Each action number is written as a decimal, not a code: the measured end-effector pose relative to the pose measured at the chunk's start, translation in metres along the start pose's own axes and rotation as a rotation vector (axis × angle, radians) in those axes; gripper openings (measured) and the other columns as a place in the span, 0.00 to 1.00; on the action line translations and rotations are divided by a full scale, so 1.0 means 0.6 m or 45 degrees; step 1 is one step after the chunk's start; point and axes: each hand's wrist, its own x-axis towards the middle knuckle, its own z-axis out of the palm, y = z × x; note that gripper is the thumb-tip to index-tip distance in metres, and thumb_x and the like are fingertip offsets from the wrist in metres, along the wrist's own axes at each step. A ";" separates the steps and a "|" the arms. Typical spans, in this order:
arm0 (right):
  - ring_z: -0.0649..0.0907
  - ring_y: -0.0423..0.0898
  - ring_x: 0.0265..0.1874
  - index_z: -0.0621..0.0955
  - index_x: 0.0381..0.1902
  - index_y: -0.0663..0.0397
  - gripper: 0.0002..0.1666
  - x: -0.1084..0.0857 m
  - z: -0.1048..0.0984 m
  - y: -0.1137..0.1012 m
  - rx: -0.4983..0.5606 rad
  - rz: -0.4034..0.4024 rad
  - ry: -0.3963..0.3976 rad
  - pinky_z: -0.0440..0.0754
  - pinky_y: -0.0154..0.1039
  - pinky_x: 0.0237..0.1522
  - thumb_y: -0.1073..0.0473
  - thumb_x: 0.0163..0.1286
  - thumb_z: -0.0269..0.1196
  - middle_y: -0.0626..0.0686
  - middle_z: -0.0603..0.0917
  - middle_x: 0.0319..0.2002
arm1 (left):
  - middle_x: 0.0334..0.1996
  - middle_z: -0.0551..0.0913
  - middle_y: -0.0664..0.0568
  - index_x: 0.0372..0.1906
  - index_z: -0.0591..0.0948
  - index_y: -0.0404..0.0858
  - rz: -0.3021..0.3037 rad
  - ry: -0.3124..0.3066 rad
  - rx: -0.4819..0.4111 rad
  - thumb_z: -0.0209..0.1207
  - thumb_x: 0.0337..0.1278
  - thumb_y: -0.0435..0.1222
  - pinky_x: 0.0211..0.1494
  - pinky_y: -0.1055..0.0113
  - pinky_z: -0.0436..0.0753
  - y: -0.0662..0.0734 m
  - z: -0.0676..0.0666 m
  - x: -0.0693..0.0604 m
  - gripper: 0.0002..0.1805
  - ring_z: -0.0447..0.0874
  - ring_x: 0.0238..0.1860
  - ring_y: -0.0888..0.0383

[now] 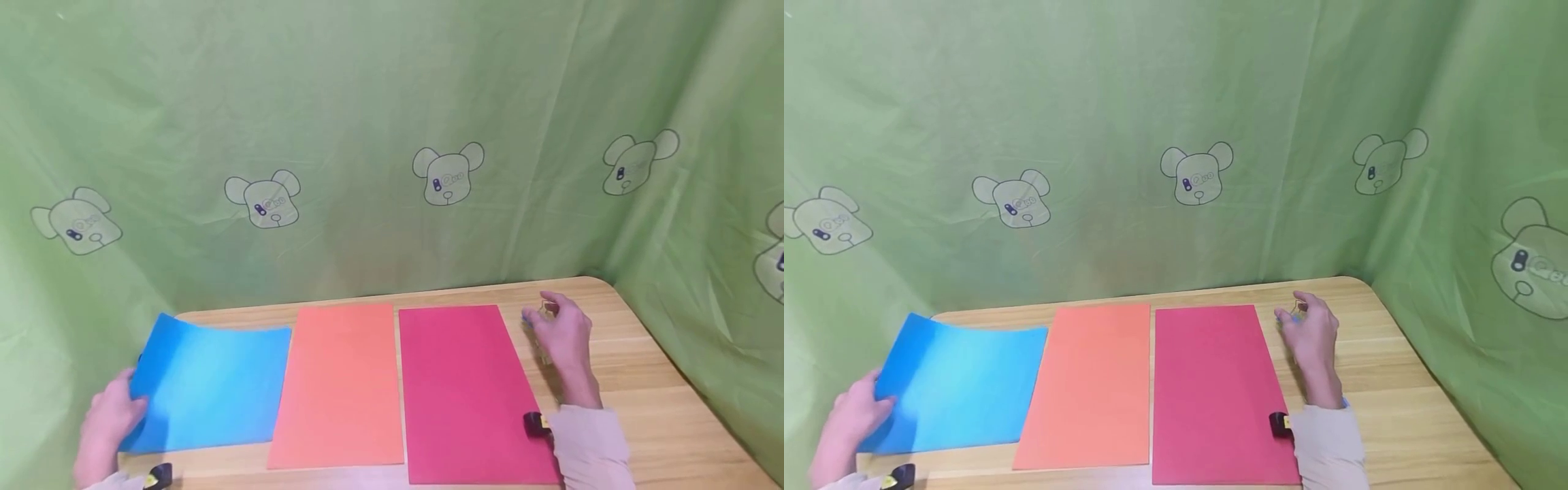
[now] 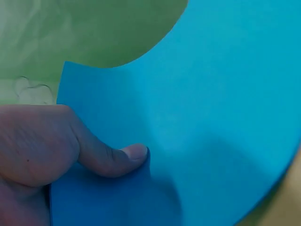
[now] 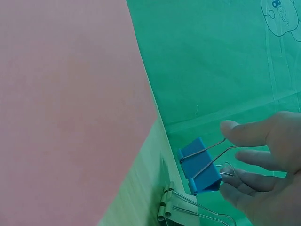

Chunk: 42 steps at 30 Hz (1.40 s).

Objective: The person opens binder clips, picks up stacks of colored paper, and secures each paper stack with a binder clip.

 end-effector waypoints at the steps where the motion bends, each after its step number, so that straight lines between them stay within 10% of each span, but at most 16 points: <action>1: 0.77 0.67 0.60 0.75 0.68 0.67 0.34 0.001 -0.001 -0.001 -0.004 0.007 -0.010 0.73 0.62 0.63 0.58 0.69 0.70 0.71 0.79 0.60 | 0.57 0.70 0.14 0.69 0.59 0.18 0.013 0.005 0.012 0.54 0.61 0.31 0.43 0.29 0.78 0.005 -0.006 -0.003 0.35 0.71 0.51 0.14; 10: 0.80 0.63 0.57 0.70 0.71 0.71 0.44 0.000 -0.017 -0.013 -0.033 -0.020 -0.065 0.72 0.59 0.64 0.59 0.64 0.75 0.68 0.82 0.57 | 0.45 0.77 0.15 0.63 0.67 0.15 0.207 0.216 -0.024 0.54 0.60 0.24 0.38 0.32 0.80 0.038 -0.058 -0.040 0.26 0.78 0.42 0.17; 19: 0.81 0.58 0.50 0.72 0.68 0.73 0.43 -0.007 -0.033 -0.032 -0.075 -0.053 -0.236 0.76 0.51 0.54 0.57 0.60 0.76 0.67 0.83 0.50 | 0.50 0.74 0.13 0.66 0.66 0.17 0.241 0.335 -0.060 0.54 0.61 0.21 0.35 0.32 0.81 0.090 -0.095 -0.083 0.27 0.77 0.42 0.17; 33: 0.80 0.69 0.54 0.71 0.65 0.78 0.42 -0.011 -0.040 -0.047 -0.181 -0.161 -0.292 0.74 0.64 0.58 0.61 0.60 0.76 0.74 0.82 0.53 | 0.39 0.82 0.20 0.47 0.77 0.22 0.293 0.533 -0.072 0.58 0.65 0.26 0.35 0.36 0.78 0.127 -0.095 -0.089 0.11 0.81 0.37 0.22; 42: 0.84 0.66 0.55 0.77 0.61 0.71 0.35 -0.017 -0.046 -0.053 -0.018 -0.127 -0.149 0.80 0.24 0.44 0.66 0.58 0.77 0.71 0.81 0.57 | 0.28 0.84 0.31 0.35 0.79 0.24 0.390 0.514 -0.133 0.62 0.64 0.26 0.27 0.51 0.79 0.159 -0.089 -0.073 0.06 0.82 0.27 0.39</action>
